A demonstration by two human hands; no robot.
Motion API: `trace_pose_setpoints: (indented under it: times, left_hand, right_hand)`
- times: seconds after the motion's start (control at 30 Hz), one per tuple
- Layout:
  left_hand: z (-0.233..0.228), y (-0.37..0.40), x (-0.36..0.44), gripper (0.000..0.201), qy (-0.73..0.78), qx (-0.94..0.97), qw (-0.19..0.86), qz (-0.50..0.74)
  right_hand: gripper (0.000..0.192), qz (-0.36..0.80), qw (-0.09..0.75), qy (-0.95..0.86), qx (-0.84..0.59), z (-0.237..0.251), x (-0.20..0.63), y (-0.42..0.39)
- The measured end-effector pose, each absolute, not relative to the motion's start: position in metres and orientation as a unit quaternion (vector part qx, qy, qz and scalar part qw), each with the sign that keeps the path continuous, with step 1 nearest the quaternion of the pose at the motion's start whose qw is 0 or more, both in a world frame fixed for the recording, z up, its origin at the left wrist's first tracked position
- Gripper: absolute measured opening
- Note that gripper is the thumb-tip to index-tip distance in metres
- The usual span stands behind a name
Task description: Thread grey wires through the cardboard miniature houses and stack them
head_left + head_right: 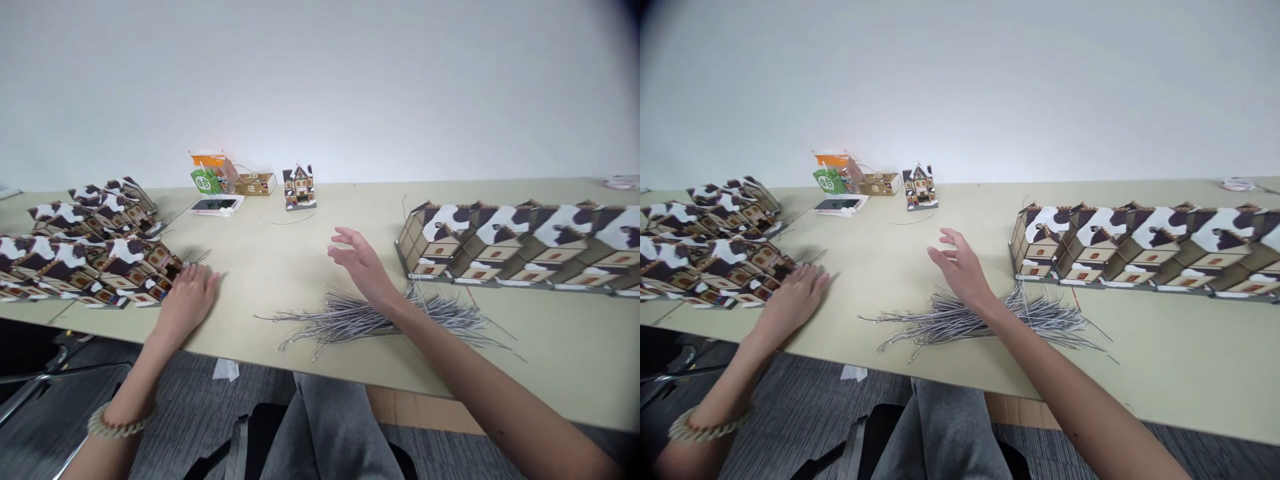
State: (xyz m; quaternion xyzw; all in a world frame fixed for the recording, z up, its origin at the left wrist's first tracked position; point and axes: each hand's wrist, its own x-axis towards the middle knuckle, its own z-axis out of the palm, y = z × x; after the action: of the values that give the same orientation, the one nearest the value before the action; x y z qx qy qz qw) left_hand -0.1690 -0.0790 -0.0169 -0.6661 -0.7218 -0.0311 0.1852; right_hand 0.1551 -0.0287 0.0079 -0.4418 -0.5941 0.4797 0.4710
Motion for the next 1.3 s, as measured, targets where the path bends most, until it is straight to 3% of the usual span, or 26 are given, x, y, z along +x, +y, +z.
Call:
trace_pose_setpoints:
  times: [0.5, 0.77, 0.9, 1.03, 1.17, 1.3]
  left_hand:
    - [-0.013, -0.091, -0.229, 0.031, -0.738, -0.647, 0.138, -0.133]
    - [0.001, -0.093, -0.226, 0.045, -0.785, -0.601, 0.103, -0.113]
    - [-0.001, -0.081, -0.221, 0.047, -0.768, -0.609, 0.149, -0.130]
    - [0.015, -0.062, -0.169, 0.044, -0.685, -0.679, 0.168, -0.203]
    - [0.050, -0.055, -0.068, 0.044, -0.514, -0.779, 0.141, -0.331]
    - [0.075, -0.037, 0.035, 0.057, -0.401, -0.861, 0.018, -0.313]
  right_hand:
    - [0.053, 0.473, 0.477, -0.599, -0.437, 0.004, 0.156, -0.028]
    - [0.054, 0.475, 0.479, -0.596, -0.436, 0.006, 0.155, -0.029]
    - [0.051, 0.471, 0.485, -0.591, -0.440, 0.008, 0.153, -0.027]
    - [0.049, 0.465, 0.489, -0.592, -0.442, 0.012, 0.151, -0.024]
    - [0.045, 0.446, 0.485, -0.603, -0.451, 0.011, 0.152, -0.022]
    - [0.038, 0.385, 0.474, -0.665, -0.431, 0.002, 0.154, -0.019]
